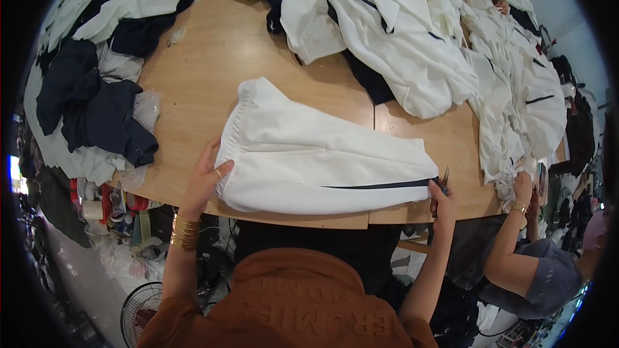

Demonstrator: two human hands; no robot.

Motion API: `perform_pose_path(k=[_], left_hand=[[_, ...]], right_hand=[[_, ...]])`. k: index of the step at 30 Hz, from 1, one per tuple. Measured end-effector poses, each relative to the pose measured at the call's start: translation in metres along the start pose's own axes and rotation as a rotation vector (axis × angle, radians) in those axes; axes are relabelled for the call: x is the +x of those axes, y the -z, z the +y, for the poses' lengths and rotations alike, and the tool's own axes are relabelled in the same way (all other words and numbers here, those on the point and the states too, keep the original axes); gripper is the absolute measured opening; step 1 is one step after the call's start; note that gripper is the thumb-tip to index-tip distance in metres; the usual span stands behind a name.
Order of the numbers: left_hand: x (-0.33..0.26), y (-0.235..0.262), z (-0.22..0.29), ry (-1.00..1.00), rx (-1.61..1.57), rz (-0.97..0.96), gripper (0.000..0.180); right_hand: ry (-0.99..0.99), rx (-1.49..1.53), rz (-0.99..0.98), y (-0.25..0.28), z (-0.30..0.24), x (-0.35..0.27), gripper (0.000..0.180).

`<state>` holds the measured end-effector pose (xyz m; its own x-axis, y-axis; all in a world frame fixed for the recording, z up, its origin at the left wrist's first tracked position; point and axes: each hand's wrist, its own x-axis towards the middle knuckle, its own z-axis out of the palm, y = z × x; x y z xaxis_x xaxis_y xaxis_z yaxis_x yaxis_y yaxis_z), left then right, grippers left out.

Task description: Trimming loose threads from white athletic shorts in a garment factory setting.

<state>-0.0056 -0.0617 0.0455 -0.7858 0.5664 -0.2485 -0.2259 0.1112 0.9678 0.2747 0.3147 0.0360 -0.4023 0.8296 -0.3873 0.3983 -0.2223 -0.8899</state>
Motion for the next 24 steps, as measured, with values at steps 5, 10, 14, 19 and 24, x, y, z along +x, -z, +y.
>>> perform_pose_path(k=[5, 10, 14, 19, 24], left_hand=[[-0.006, -0.001, 0.017, -0.132, 0.493, 0.229, 0.051], [0.0, -0.045, 0.045, -0.533, 0.929, 0.175, 0.048], [0.015, -0.053, -0.005, -0.512, 1.202, 0.072, 0.055], [0.023, -0.04, -0.029, -0.337, 1.295, 0.099, 0.065], [0.019, -0.063, 0.015, -0.483, 1.235, 0.161, 0.045]], right_hand=[[0.494, -0.484, 0.205, 0.0, 0.0, -0.006, 0.032], [0.757, -0.52, 0.141, -0.056, -0.038, -0.022, 0.033], [0.732, -0.748, 0.06, -0.086, -0.012, -0.008, 0.044], [0.693, -0.737, 0.074, -0.084, 0.001, 0.006, 0.041], [0.71, -0.601, 0.029, -0.071, -0.014, 0.0, 0.034]])
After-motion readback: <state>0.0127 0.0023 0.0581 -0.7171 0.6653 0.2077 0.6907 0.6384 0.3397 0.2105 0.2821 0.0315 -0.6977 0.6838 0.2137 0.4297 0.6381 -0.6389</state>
